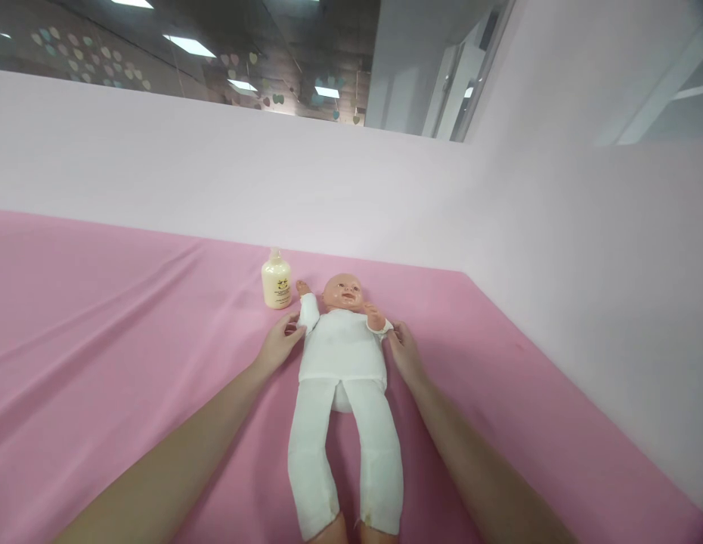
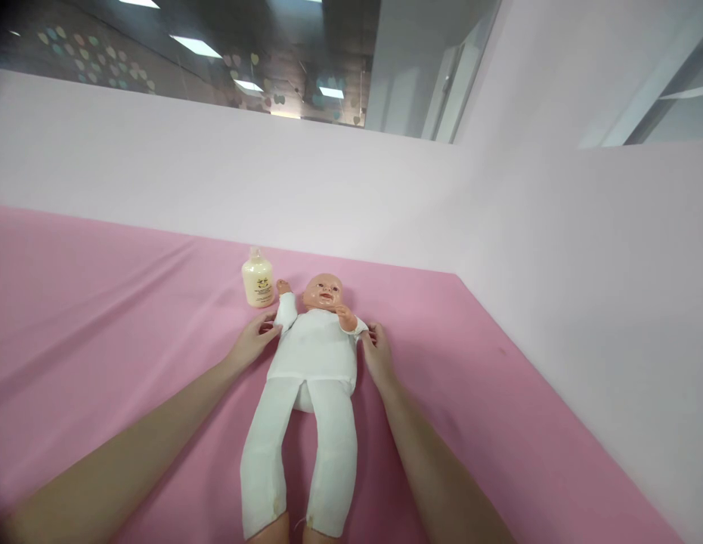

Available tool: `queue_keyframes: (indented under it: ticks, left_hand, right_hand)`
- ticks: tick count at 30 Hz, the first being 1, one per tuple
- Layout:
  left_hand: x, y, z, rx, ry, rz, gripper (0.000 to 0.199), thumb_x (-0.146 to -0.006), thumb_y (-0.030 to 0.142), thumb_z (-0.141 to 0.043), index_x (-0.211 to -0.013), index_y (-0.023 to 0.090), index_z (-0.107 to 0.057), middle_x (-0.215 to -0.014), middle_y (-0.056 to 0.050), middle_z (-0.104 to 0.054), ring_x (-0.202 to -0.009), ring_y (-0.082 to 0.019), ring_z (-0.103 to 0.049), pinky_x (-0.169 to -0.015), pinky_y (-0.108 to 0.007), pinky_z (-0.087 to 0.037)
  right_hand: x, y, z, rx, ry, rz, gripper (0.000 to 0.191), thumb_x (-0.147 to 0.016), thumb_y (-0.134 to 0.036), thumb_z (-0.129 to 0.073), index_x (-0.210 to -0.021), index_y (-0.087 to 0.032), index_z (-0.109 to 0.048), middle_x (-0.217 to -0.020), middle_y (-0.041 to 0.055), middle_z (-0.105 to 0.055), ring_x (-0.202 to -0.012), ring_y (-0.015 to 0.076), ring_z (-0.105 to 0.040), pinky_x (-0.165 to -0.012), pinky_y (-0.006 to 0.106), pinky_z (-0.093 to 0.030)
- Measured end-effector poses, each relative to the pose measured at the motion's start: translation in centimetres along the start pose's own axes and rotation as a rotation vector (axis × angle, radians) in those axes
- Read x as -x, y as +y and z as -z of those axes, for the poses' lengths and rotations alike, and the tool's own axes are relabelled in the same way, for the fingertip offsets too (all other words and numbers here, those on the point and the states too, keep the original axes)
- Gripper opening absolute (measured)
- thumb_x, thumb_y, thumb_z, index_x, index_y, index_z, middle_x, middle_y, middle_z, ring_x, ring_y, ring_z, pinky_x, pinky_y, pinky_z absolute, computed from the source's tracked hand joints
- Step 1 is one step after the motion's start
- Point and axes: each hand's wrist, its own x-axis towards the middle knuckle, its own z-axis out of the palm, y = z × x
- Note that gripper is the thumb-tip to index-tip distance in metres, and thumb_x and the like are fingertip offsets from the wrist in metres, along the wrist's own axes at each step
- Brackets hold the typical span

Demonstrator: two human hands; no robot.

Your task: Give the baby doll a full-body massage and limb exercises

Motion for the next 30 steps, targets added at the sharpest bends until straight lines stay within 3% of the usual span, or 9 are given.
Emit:
queue_keyframes:
  ticks: [19,30]
  left_hand:
    - [0.37,0.90,-0.13,0.000,0.000,0.019,0.056,-0.083,0.047,-0.065,-0.132,0.021,-0.062,-0.132,-0.011,-0.065,-0.106,-0.027,-0.064,-0.096,-0.043,-0.049]
    - [0.03,-0.06,-0.02,0.005,-0.011,-0.003,0.056,-0.083,0.046,-0.065,-0.133,0.020,-0.062,-0.131,-0.010,-0.067,-0.104,-0.027,-0.065,-0.096,-0.043,-0.049]
  right_hand:
    - [-0.06,0.18,0.10,0.046,0.012,-0.028,0.032,-0.087,-0.055,-0.057,-0.089,-0.023,-0.059,-0.087,0.0011,-0.066,-0.083,0.0208,-0.061,-0.078,0.033,-0.046]
    - [-0.13,0.51,0.08,0.054,0.007,-0.018,0.032,-0.088,-0.055,-0.058,-0.088,-0.024,-0.059,-0.091,0.0027,-0.068,-0.084,0.0215,-0.061,-0.078,0.034,-0.047]
